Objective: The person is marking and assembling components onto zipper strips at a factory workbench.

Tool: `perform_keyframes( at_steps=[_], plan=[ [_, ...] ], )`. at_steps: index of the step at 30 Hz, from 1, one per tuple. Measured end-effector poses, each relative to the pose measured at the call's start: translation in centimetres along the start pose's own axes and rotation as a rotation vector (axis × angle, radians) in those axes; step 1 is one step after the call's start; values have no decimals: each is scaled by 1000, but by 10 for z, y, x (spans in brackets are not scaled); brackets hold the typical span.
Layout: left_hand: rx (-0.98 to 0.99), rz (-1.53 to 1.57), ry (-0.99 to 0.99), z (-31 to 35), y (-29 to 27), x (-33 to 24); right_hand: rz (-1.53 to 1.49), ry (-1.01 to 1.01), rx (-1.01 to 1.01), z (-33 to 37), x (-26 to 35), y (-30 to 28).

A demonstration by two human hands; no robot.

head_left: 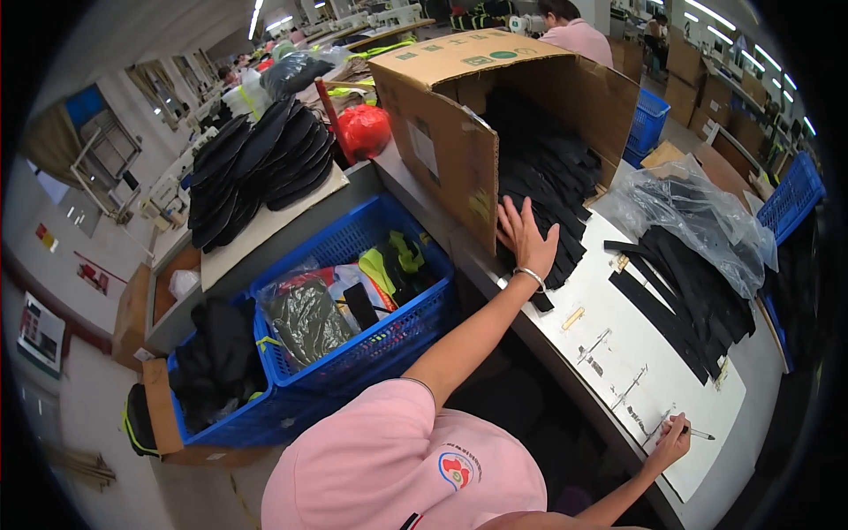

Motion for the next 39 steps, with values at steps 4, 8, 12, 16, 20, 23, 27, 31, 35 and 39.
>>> perform_keyframes(
  at_steps=[4,8,12,16,20,23,27,31,35,39],
  plan=[
    [32,-163,206,-48,-3,-17,-4,-24,29,0,3,1],
    [127,-412,-44,-100,11,16,-13,-35,46,1,5,6],
    [-7,-527,-44,-102,11,24,-44,-44,53,1,0,4],
    [87,-531,-53,-90,15,19,-54,-23,37,1,0,3],
    [54,-542,-16,-68,11,5,-70,-27,2,0,-3,-1],
    [-2,-517,24,-53,5,1,-81,-43,0,-1,-2,1],
    [-31,-464,102,-23,13,-12,-70,-57,10,-1,-2,-2],
    [40,-465,234,10,29,-28,-24,-9,-27,-7,-21,-9],
    [55,-550,339,10,27,-33,-15,-23,1,-10,-22,-4],
    [1,-358,479,22,12,-35,-18,-65,44,1,14,15]
  ],
)
Point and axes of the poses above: each hand's wrist, its own z-axis away from the middle knuckle, its own y-axis out of the palm, x = y × z, the point moved 10 cm from there along -z, towards the middle knuckle, and after that the axes turned 4 degrees about x, right-handed, at the moved point
